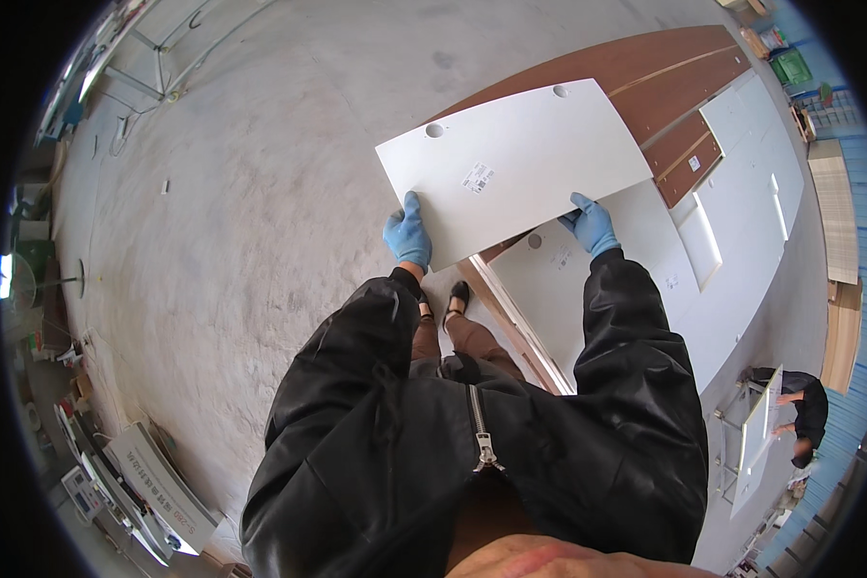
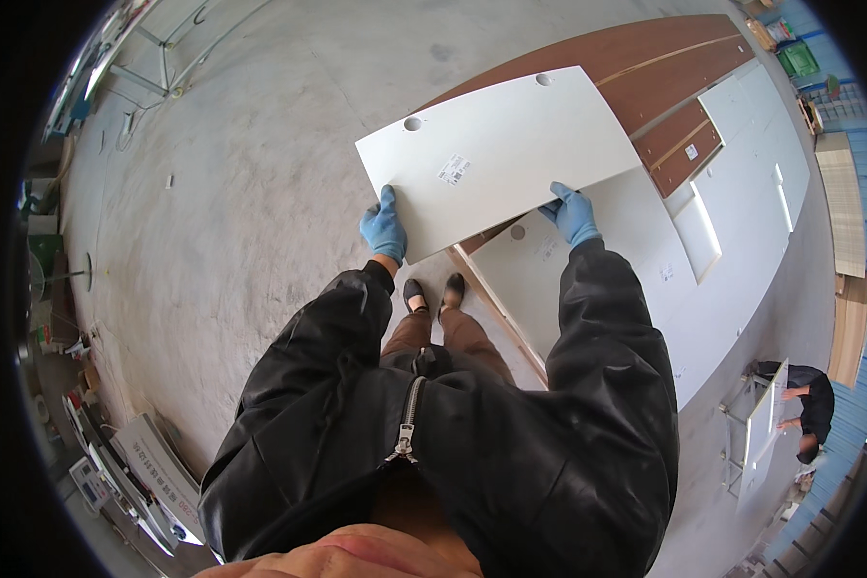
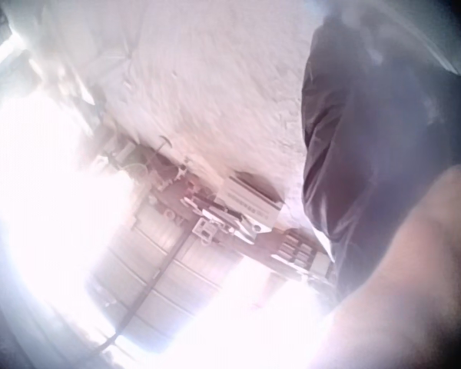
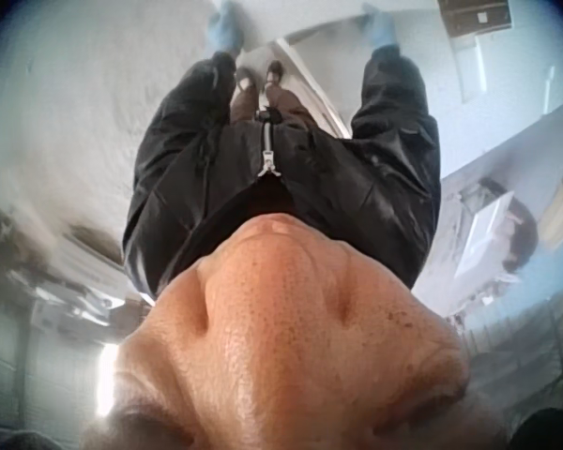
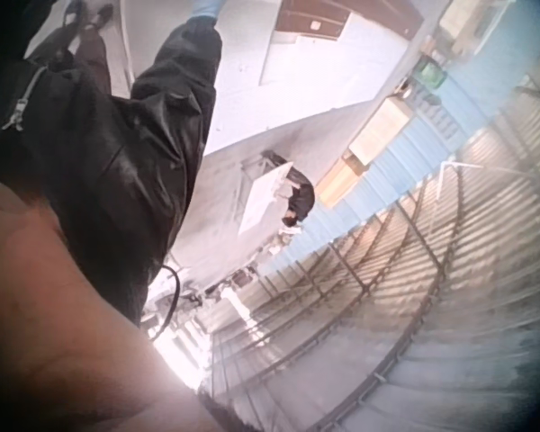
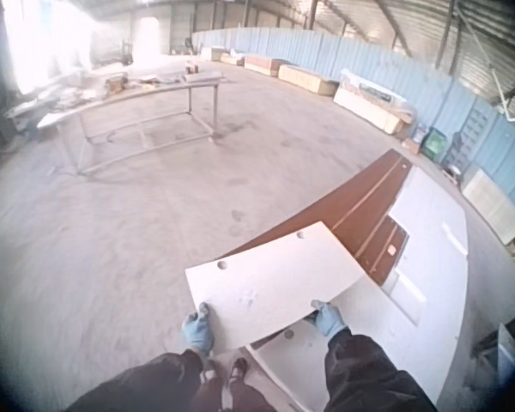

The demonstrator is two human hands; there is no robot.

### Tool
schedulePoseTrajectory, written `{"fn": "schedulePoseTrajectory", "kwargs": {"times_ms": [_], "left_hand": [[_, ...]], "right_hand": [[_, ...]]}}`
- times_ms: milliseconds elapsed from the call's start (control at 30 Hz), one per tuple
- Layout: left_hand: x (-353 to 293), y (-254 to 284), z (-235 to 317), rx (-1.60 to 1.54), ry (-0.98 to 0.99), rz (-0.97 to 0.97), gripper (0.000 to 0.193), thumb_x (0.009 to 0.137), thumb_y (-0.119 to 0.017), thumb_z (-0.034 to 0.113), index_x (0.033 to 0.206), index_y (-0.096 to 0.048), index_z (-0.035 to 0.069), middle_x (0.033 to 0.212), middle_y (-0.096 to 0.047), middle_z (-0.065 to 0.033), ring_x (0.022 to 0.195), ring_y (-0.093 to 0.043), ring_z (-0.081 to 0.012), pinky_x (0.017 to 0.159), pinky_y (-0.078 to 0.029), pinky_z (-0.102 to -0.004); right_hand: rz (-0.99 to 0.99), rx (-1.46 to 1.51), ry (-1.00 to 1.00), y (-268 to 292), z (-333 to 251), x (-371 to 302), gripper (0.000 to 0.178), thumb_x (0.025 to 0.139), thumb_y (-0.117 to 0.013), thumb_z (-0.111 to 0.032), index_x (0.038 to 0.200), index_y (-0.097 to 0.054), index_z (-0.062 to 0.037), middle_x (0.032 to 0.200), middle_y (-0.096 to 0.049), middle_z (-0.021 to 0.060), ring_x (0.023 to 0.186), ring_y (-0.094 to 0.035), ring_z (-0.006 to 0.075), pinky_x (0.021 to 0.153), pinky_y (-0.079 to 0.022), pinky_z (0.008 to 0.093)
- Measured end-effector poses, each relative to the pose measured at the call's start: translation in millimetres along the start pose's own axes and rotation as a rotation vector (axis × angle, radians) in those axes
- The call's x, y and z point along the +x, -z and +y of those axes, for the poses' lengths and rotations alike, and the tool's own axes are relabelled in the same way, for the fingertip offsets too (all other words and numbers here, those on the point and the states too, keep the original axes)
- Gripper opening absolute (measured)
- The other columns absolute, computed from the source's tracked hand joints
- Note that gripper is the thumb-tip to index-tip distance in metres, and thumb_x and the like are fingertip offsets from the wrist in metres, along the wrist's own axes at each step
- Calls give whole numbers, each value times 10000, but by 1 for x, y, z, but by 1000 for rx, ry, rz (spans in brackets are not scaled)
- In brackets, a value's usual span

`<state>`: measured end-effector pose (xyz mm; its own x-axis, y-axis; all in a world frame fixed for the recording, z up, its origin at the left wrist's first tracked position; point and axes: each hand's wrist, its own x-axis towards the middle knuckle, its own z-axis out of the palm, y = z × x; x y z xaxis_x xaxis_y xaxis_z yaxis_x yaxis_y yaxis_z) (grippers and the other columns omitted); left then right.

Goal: The person assembles flat-pack furniture components by hand. They pick up white and brown panels, align them on a workbench, and stack them in sequence. The person also handles a small wooden strip and applies a yellow adhesive pad to it.

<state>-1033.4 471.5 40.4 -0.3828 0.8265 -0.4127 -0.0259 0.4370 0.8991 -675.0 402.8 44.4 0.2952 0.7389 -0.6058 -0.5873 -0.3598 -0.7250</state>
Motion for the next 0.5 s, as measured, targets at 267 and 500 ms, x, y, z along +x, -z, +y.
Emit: {"fn": "schedulePoseTrajectory", "kwargs": {"times_ms": [267,500], "left_hand": [[49,-54,-18,36,51,78,641,892,-679,546,705,-642,-65,618,-586,-50,585,-497,-131,573,-455,-350],[44,-62,-20,198,94,-1,648,912,-625,578,908,-681,-68,741,-671,-124,679,-612,-170,667,-505,-350]], "right_hand": [[9,-147,-40,-17,-29,81,227,945,-631,-165,1127,-679,-38,1063,-713,104,951,-691,240,907,-569,442],[103,-355,-144,-15,-44,103,321,941,-646,-214,1190,-661,-11,1082,-709,134,969,-702,271,862,-566,439]]}}
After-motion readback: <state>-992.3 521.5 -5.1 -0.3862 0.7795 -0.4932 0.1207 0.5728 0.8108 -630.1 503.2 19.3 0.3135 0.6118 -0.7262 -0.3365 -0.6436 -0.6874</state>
